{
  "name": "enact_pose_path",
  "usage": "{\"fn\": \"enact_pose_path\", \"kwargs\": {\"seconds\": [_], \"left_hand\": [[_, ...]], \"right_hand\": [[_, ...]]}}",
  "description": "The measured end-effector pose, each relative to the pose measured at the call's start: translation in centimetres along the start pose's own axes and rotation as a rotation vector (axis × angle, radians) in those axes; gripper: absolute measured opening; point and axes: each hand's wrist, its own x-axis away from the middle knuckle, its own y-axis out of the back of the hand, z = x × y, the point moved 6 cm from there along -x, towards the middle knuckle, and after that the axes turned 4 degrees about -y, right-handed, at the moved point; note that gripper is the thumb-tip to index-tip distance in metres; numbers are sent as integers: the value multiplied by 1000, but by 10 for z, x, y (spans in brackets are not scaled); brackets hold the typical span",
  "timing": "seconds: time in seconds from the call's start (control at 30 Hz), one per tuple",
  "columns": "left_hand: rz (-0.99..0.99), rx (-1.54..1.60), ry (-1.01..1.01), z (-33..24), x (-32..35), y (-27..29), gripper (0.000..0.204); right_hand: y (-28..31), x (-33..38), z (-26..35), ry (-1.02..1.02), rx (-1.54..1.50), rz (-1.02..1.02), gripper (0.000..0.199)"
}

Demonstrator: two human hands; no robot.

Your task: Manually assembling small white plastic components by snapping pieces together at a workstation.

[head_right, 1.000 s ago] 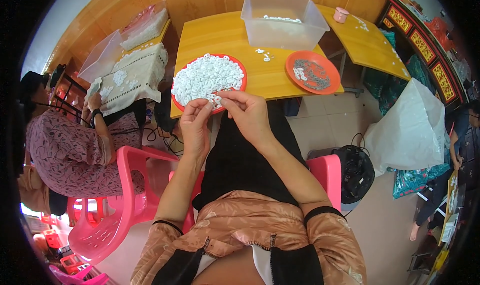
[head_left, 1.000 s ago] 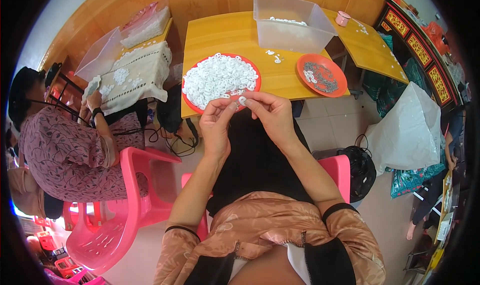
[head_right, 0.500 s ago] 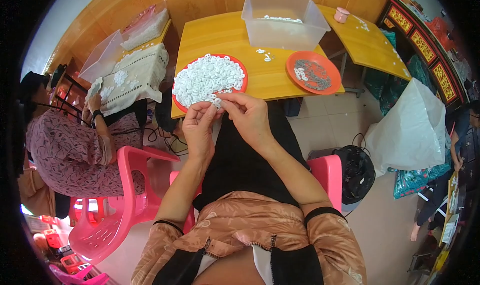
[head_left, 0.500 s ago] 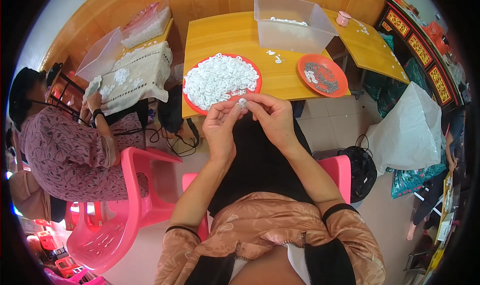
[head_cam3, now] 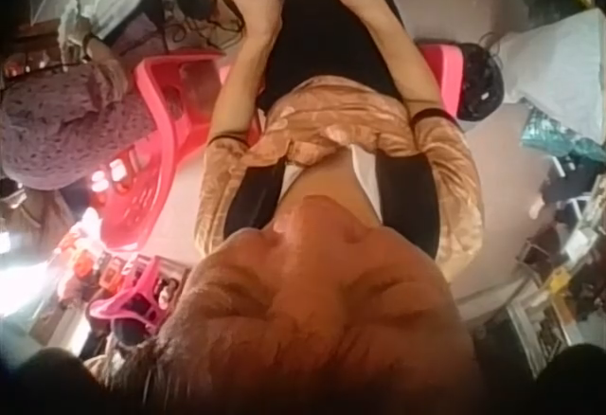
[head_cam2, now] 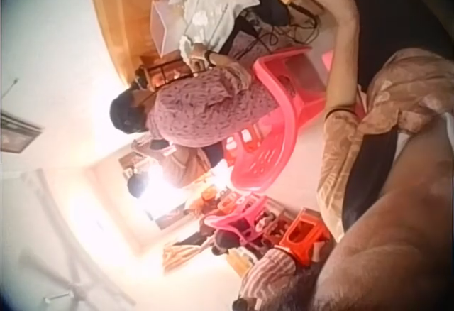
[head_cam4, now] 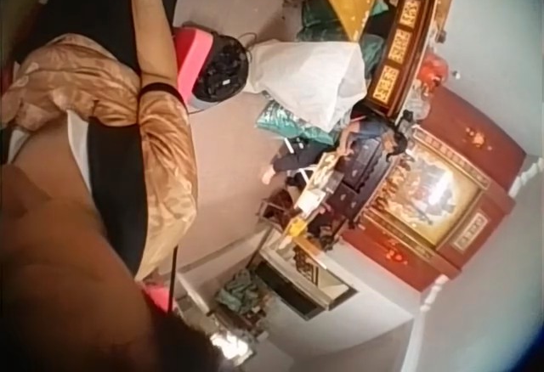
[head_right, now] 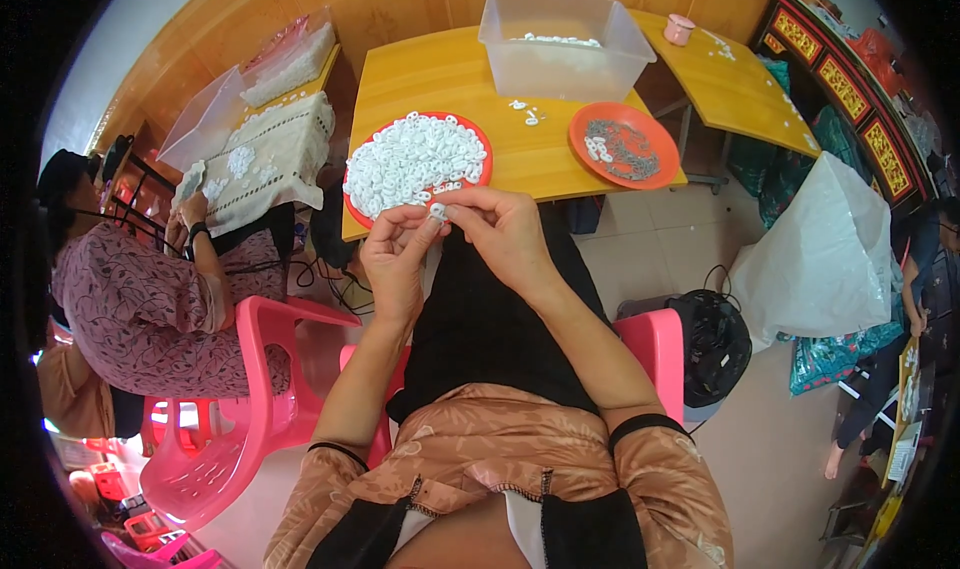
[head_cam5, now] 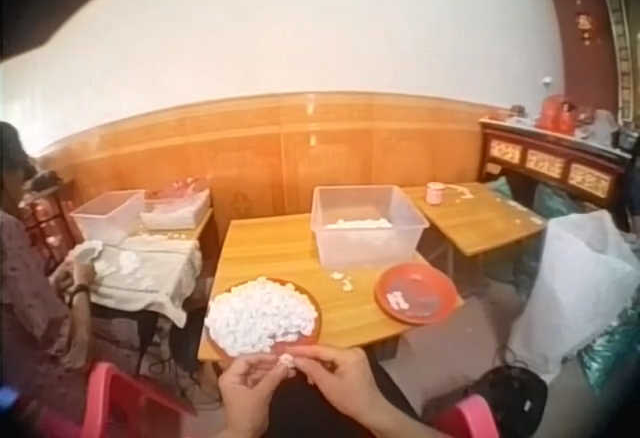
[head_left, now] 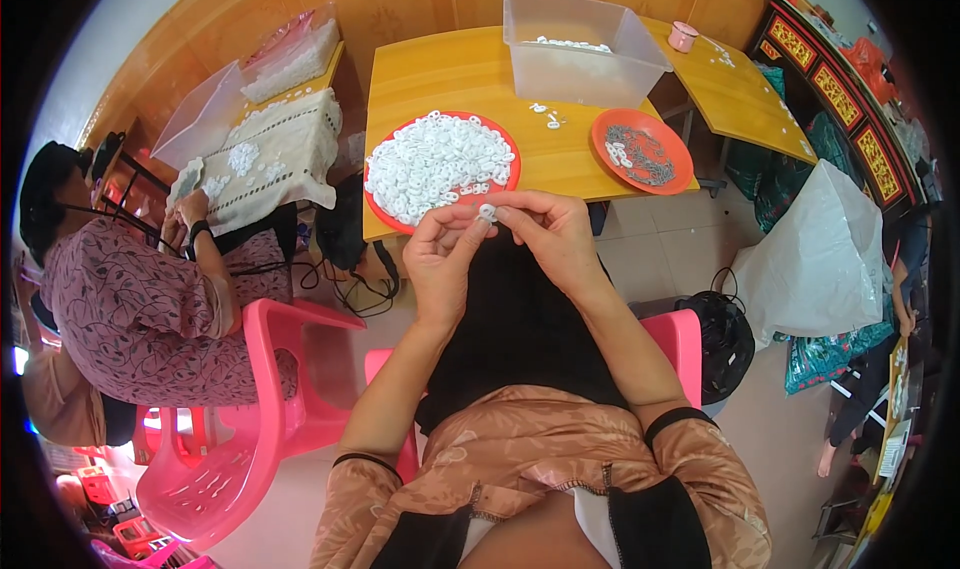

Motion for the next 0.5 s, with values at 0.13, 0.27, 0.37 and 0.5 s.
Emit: {"fn": "enact_pose_path", "kwargs": {"seconds": [0.13, 0.27, 0.37, 0.5], "left_hand": [[8, -14, 6, 2, 0, 1, 18], [-10, 22, 25, 3, 0, -1, 19], [-17, 40, 29, 4, 1, 0, 19], [22, 81, 99, 10, -1, 3, 22]], "right_hand": [[0, 1, 1, -12, 36, 5, 17], [1, 1, 2, -26, 21, 6, 17], [0, 1, 3, -30, 10, 16, 16], [2, 1, 2, -47, 7, 46, 18]]}}
